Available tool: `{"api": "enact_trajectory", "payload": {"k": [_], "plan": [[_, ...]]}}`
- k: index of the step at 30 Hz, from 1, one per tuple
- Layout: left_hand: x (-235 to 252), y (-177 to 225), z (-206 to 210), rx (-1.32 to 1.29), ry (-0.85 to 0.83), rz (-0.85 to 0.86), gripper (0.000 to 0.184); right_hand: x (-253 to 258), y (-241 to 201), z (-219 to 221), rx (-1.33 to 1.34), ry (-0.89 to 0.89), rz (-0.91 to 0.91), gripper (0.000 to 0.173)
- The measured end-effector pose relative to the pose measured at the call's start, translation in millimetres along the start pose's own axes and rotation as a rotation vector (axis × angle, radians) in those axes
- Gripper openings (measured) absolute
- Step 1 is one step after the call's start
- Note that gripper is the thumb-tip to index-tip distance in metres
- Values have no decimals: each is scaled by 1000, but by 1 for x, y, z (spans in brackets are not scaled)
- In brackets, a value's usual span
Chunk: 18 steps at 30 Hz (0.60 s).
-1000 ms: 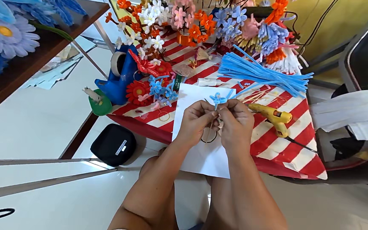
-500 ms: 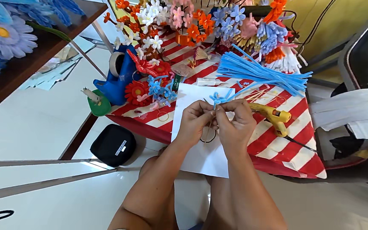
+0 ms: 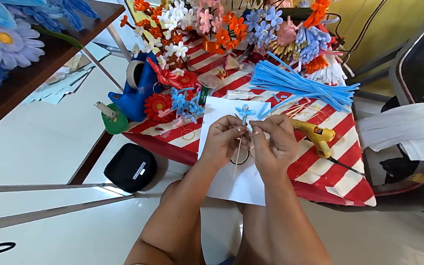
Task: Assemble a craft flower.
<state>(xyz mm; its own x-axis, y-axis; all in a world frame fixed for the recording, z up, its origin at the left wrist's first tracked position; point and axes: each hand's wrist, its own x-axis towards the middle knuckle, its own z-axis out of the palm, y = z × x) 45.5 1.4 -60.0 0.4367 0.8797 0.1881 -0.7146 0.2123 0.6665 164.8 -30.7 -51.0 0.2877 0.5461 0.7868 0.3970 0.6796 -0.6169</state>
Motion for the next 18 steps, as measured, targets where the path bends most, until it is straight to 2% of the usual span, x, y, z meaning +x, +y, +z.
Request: {"api": "enact_trajectory", "payload": {"k": [8, 18], "plan": [[1, 1, -3, -89, -48, -34, 16, -2, 3, 2, -107, 5, -87, 18], [1, -1, -1, -77, -62, -23, 18, -4, 4, 2, -92, -15, -59, 18]]}}
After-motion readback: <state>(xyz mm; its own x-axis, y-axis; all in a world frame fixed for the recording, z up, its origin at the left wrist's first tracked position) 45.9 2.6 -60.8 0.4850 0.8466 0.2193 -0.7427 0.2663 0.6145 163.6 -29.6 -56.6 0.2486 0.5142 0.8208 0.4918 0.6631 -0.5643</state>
